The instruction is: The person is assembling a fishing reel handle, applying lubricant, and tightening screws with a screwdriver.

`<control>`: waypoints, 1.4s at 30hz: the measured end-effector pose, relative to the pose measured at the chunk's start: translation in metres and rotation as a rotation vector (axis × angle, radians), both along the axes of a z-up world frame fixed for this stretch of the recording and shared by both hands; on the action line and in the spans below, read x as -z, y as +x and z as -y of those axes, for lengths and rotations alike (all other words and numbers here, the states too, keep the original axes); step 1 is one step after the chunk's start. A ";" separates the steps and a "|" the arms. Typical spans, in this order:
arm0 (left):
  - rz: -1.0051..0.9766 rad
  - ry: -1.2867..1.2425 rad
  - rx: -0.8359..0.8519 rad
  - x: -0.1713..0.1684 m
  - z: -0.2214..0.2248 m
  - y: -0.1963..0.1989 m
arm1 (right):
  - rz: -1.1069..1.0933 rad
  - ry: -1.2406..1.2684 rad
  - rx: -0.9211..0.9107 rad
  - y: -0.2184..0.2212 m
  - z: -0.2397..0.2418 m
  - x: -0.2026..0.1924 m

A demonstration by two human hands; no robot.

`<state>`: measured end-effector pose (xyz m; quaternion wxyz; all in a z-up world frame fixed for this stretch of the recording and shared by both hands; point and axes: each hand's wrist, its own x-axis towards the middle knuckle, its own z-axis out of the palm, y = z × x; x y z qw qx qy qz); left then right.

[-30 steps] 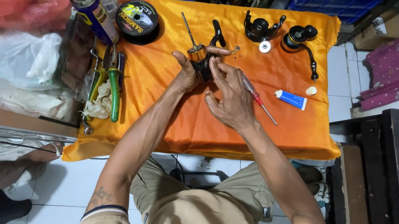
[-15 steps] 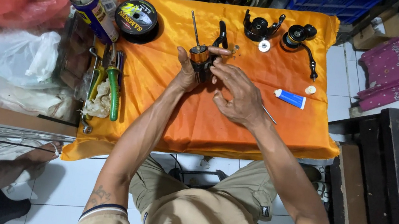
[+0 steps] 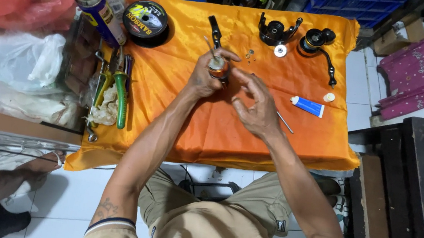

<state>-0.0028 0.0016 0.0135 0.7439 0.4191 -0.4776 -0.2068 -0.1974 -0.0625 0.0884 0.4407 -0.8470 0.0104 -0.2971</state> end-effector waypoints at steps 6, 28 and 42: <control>0.393 0.059 -0.273 -0.003 -0.009 0.001 | 0.157 -0.251 0.112 -0.003 0.012 0.006; 0.405 0.253 -0.475 -0.018 -0.014 -0.009 | 0.166 -0.626 0.259 0.016 0.020 0.017; 0.468 0.337 -0.546 -0.040 -0.023 -0.025 | 0.075 -0.686 0.341 0.021 -0.004 0.009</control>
